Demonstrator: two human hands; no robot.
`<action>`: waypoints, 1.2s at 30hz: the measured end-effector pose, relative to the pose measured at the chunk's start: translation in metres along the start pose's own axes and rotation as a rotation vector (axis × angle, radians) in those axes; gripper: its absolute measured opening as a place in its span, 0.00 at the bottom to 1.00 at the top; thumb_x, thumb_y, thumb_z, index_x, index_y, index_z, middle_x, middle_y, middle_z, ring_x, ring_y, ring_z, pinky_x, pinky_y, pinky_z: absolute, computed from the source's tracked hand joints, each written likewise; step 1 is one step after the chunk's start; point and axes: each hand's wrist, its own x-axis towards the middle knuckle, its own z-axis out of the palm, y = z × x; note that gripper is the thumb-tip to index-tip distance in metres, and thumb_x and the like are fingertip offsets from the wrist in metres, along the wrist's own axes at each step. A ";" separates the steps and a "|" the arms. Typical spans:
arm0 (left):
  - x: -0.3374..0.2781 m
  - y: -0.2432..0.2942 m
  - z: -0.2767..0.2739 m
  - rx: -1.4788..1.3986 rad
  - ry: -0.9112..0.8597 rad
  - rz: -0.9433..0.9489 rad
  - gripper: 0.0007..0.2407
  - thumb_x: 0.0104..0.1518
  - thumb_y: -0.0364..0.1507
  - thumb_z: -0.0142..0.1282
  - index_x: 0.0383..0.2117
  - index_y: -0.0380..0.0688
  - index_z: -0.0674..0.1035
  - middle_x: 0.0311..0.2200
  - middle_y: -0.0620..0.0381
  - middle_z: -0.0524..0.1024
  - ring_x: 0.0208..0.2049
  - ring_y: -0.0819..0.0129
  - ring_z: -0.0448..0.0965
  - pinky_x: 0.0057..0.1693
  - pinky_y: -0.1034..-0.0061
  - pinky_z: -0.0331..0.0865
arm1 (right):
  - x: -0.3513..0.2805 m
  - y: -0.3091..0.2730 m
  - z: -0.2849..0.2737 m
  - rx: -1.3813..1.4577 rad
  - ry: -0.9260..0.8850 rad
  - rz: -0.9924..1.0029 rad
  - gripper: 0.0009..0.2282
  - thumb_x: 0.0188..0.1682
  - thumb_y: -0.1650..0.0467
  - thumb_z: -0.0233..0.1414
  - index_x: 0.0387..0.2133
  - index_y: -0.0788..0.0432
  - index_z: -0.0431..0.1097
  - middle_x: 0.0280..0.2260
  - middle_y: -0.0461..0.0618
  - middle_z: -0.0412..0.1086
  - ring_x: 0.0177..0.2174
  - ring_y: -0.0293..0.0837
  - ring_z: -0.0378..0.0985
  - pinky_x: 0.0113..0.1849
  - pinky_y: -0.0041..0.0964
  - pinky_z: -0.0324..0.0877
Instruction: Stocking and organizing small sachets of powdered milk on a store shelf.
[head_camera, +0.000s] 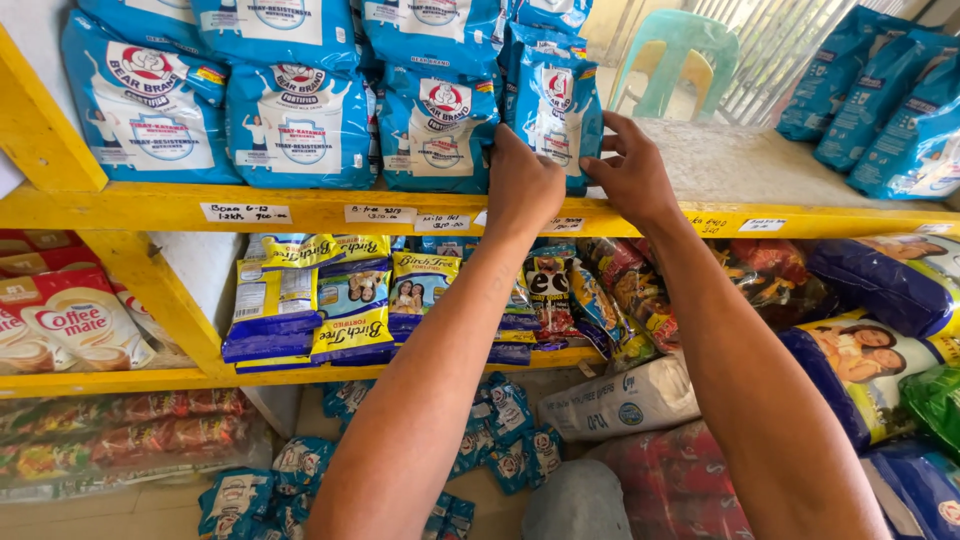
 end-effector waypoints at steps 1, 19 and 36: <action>0.000 -0.002 0.000 0.002 0.001 -0.004 0.21 0.56 0.24 0.48 0.54 0.25 0.59 0.50 0.22 0.68 0.49 0.31 0.74 0.53 0.50 0.70 | -0.002 -0.003 0.001 0.002 -0.003 0.002 0.28 0.49 0.79 0.58 0.64 0.62 0.58 0.47 0.58 0.75 0.41 0.42 0.80 0.38 0.36 0.79; -0.092 -0.024 -0.065 -0.329 0.055 0.272 0.18 0.66 0.27 0.49 0.60 0.29 0.67 0.57 0.35 0.72 0.61 0.48 0.75 0.65 0.60 0.69 | -0.156 -0.014 0.101 0.297 0.512 -0.327 0.08 0.59 0.74 0.53 0.48 0.64 0.67 0.41 0.48 0.70 0.40 0.36 0.71 0.44 0.30 0.70; -0.565 -0.522 -0.163 -0.123 0.115 -0.993 0.08 0.61 0.29 0.48 0.33 0.37 0.78 0.29 0.48 0.77 0.31 0.58 0.77 0.40 0.68 0.71 | -0.635 0.369 0.446 0.114 -0.637 1.269 0.08 0.48 0.69 0.53 0.33 0.63 0.75 0.29 0.56 0.72 0.28 0.50 0.75 0.30 0.44 0.70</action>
